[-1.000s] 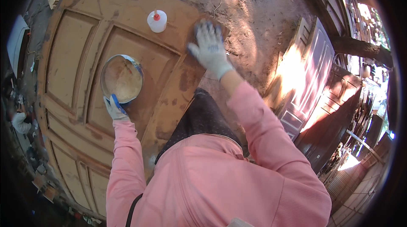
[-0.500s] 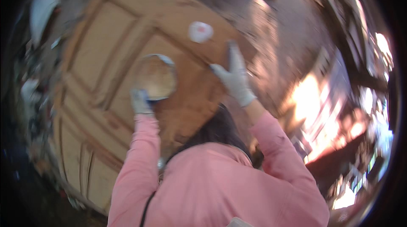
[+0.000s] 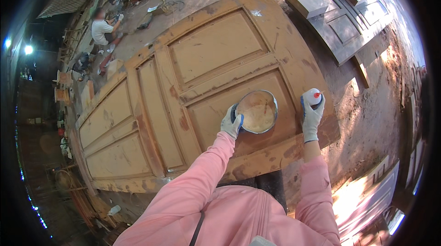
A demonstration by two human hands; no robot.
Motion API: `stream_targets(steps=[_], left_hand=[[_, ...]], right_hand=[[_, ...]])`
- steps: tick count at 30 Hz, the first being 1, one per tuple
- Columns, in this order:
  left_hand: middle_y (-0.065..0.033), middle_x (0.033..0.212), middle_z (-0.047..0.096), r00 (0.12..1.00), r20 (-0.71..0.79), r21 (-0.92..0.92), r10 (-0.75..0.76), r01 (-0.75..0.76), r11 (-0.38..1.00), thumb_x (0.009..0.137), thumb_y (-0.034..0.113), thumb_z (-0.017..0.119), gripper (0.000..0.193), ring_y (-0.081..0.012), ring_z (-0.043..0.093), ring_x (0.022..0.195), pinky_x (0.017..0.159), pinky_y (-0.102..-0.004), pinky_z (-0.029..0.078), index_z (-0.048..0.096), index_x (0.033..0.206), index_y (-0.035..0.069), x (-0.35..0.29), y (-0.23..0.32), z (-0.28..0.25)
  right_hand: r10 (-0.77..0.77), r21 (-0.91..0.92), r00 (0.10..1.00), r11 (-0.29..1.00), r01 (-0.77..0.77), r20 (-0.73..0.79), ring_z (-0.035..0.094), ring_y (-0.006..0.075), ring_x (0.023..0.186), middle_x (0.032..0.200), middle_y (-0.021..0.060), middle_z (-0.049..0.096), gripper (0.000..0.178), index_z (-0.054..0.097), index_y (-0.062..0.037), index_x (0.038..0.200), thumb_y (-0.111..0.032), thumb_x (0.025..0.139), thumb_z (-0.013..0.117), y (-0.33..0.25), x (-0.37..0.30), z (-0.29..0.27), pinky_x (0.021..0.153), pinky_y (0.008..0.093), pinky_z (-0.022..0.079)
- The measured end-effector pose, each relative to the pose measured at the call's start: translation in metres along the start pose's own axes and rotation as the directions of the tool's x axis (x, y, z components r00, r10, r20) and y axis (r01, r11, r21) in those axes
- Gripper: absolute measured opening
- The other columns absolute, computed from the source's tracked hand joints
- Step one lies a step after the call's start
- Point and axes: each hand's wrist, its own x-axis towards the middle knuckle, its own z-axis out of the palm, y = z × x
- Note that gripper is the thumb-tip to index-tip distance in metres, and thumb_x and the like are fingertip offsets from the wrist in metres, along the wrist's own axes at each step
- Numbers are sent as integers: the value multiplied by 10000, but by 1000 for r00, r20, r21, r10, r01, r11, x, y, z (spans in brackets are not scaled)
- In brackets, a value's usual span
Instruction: The person applies glue from a bottle into the seams of a wooden door panel and spreads it with gloved fingers. They move along the door, repeating the application and spreading on multiple seams.
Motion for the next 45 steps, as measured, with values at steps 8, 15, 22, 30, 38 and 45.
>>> stream_targets(steps=[8, 15, 22, 30, 38, 45], left_hand=[[-149, 1417, 546, 997, -51, 49, -62, 64, 997, 982, 236, 555, 554, -257, 537, 1265, 1084, -380, 435, 454, 1468, -11, 4, -65, -7], [-127, 1377, 554, 997, 13, -151, -71, 72, 986, 978, 298, 620, 595, -235, 554, 1209, 1022, -361, 462, 457, 1451, -23, 5, 3, -6], [-123, 1347, 574, 996, -19, -167, -87, 82, 983, 973, 320, 632, 600, -226, 567, 1173, 1004, -354, 461, 473, 1440, -21, 12, -11, -17], [-130, 1347, 577, 993, 26, -188, -113, 116, 975, 976, 331, 631, 611, -230, 575, 1175, 1004, -355, 464, 466, 1445, -24, 11, -6, -17], [-131, 1336, 582, 994, 31, -134, -109, 113, 985, 984, 349, 608, 608, -223, 580, 1159, 1000, -352, 464, 464, 1445, -21, 9, 2, -15], [-113, 1289, 584, 996, 31, -116, -78, 81, 990, 990, 377, 605, 556, -223, 603, 1088, 911, -350, 506, 493, 1407, 26, 10, -2, -18]], right_hand=[[-80, -541, 993, 834, 112, 83, 593, 197, 1121, 1244, 88, 586, 650, 511, -60, 1349, -119, 797, 849, -42, -60, -113, 970, 341, 508], [96, -872, 978, 474, 121, 188, 623, 331, 1122, 1204, 140, 631, 646, 546, -86, 1322, -273, 768, 821, -67, -111, -190, 950, 411, 511], [138, -915, 933, 287, 283, 332, 626, 345, 1089, 1167, 129, 642, 617, 559, -102, 1303, -339, 772, 764, -70, -99, -176, 937, 445, 502], [137, -894, 887, 162, 418, 440, 641, 329, 1032, 1102, 118, 643, 478, 564, -119, 1200, -301, 778, 696, -77, -90, -174, 888, 449, 522], [201, -896, 873, 124, 427, 444, 661, 317, 981, 1058, 106, 644, 460, 561, -121, 1171, -319, 774, 683, -76, -83, -171, 855, 429, 543], [222, -889, 861, 86, 450, 458, 669, 307, 984, 1063, 107, 645, 456, 566, -120, 1167, -336, 781, 677, -77, -79, -167, 846, 421, 552]])
